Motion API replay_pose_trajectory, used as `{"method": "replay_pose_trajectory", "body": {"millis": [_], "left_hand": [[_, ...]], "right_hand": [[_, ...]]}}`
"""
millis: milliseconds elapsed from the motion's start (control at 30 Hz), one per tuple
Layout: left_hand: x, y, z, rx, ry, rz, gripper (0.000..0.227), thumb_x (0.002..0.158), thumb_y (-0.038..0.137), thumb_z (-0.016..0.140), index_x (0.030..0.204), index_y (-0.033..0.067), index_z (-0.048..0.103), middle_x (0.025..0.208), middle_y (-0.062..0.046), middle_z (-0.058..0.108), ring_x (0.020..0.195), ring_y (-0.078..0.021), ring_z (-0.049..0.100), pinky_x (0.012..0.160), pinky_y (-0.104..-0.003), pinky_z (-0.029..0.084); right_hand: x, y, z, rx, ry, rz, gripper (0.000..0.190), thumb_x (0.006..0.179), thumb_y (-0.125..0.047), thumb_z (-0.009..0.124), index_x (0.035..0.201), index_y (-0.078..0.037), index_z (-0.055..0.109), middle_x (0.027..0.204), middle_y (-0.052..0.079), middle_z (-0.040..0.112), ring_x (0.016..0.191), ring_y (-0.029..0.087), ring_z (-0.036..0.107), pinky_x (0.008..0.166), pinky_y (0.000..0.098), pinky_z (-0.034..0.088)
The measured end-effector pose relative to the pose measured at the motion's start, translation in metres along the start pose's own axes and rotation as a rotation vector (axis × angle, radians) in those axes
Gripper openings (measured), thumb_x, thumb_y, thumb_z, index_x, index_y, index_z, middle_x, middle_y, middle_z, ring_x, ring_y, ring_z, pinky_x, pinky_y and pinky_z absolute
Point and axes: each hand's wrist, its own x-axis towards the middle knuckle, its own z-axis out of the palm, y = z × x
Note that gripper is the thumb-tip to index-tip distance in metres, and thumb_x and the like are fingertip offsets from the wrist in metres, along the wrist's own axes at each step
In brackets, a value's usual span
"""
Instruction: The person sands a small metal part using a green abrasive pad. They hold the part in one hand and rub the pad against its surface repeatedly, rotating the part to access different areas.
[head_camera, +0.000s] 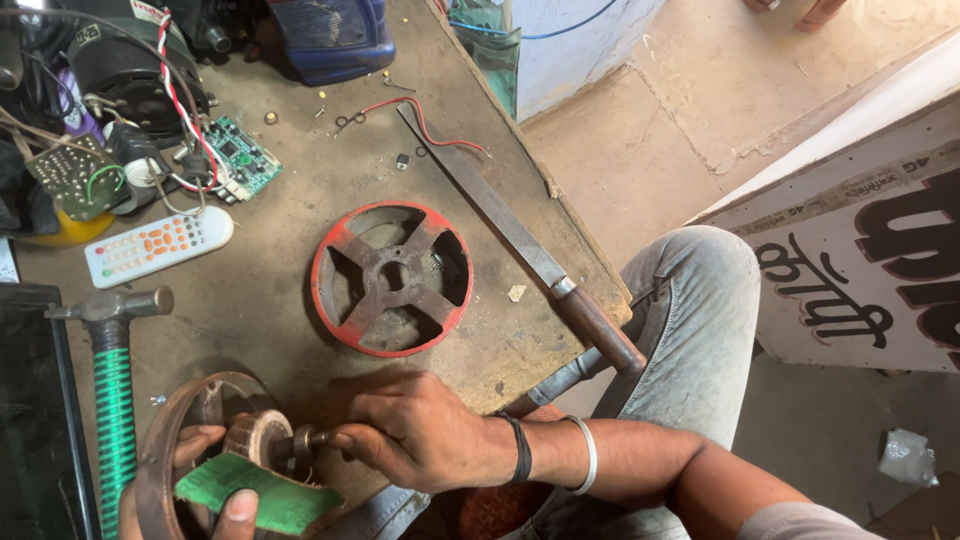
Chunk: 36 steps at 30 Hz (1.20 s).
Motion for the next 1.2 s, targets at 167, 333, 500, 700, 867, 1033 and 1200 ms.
{"method": "replay_pose_trajectory", "body": {"millis": [167, 333, 500, 700, 867, 1033, 1200], "left_hand": [[-0.006, 0.013, 0.002, -0.043, 0.049, -0.038, 0.064, 0.085, 0.029, 0.07, 0.133, -0.0086, 0.051, 0.126, -0.025, 0.06, 0.123, -0.033, 0.063, 0.109, -0.046, 0.053], [-0.004, 0.027, 0.004, -0.2, 0.08, -0.143, 0.065, 0.086, 0.027, 0.07, 0.136, -0.0092, 0.048, 0.129, -0.024, 0.057, 0.124, -0.0316, 0.062, 0.105, -0.045, 0.055], [-0.006, 0.029, 0.003, -0.213, 0.071, -0.152, 0.063, 0.089, 0.028, 0.068, 0.135, -0.0096, 0.047, 0.131, -0.024, 0.056, 0.125, -0.0324, 0.062, 0.106, -0.045, 0.055], [-0.006, 0.021, 0.002, -0.069, 0.033, -0.102, 0.061, 0.087, 0.028, 0.069, 0.131, -0.0104, 0.049, 0.13, -0.026, 0.058, 0.125, -0.0351, 0.062, 0.107, -0.048, 0.052], [0.001, -0.004, -0.008, -0.14, -0.089, -0.064, 0.062, 0.079, 0.028, 0.072, 0.125, -0.0097, 0.053, 0.126, -0.027, 0.059, 0.122, -0.0363, 0.063, 0.105, -0.049, 0.053], [-0.001, -0.011, -0.007, -0.139, -0.053, -0.029, 0.065, 0.083, 0.033, 0.071, 0.129, -0.0093, 0.054, 0.129, -0.027, 0.059, 0.125, -0.0373, 0.062, 0.107, -0.048, 0.051], [0.001, 0.037, 0.007, -0.121, 0.051, 0.015, 0.059, 0.087, 0.028, 0.069, 0.132, -0.0069, 0.055, 0.13, -0.023, 0.062, 0.119, -0.0312, 0.064, 0.11, -0.044, 0.05]], "right_hand": [[0.003, -0.004, -0.002, -0.049, 0.009, -0.101, 0.019, 0.095, -0.005, 0.07, 0.112, 0.002, 0.066, 0.085, 0.015, 0.062, 0.08, 0.034, 0.063, 0.069, 0.043, 0.05], [0.01, -0.017, -0.009, 0.062, 0.101, -0.143, 0.034, 0.089, 0.0, 0.06, 0.123, 0.002, 0.06, 0.103, 0.015, 0.064, 0.09, 0.03, 0.067, 0.076, 0.0368, 0.055], [0.006, -0.016, -0.008, -0.033, 0.035, -0.081, 0.028, 0.089, -0.019, 0.073, 0.102, 0.004, 0.062, 0.081, 0.014, 0.059, 0.074, 0.032, 0.063, 0.064, 0.0401, 0.05], [-0.001, 0.0, 0.003, -0.043, 0.052, -0.007, 0.03, 0.106, -0.017, 0.067, 0.081, -0.003, 0.057, 0.072, 0.011, 0.056, 0.063, 0.029, 0.059, 0.058, 0.039, 0.045], [-0.004, 0.0, 0.005, -0.109, 0.103, -0.171, 0.015, 0.094, -0.009, 0.074, 0.101, 0.001, 0.066, 0.077, 0.01, 0.056, 0.065, 0.03, 0.059, 0.058, 0.0399, 0.045], [0.0, -0.009, -0.001, -0.031, 0.108, -0.189, 0.019, 0.099, -0.006, 0.071, 0.117, -0.002, 0.068, 0.086, 0.009, 0.058, 0.069, 0.026, 0.06, 0.061, 0.0361, 0.049], [0.0, -0.009, -0.004, 0.039, 0.111, -0.007, 0.017, 0.097, -0.009, 0.071, 0.105, 0.002, 0.061, 0.082, 0.015, 0.062, 0.071, 0.031, 0.064, 0.062, 0.0398, 0.05]]}}
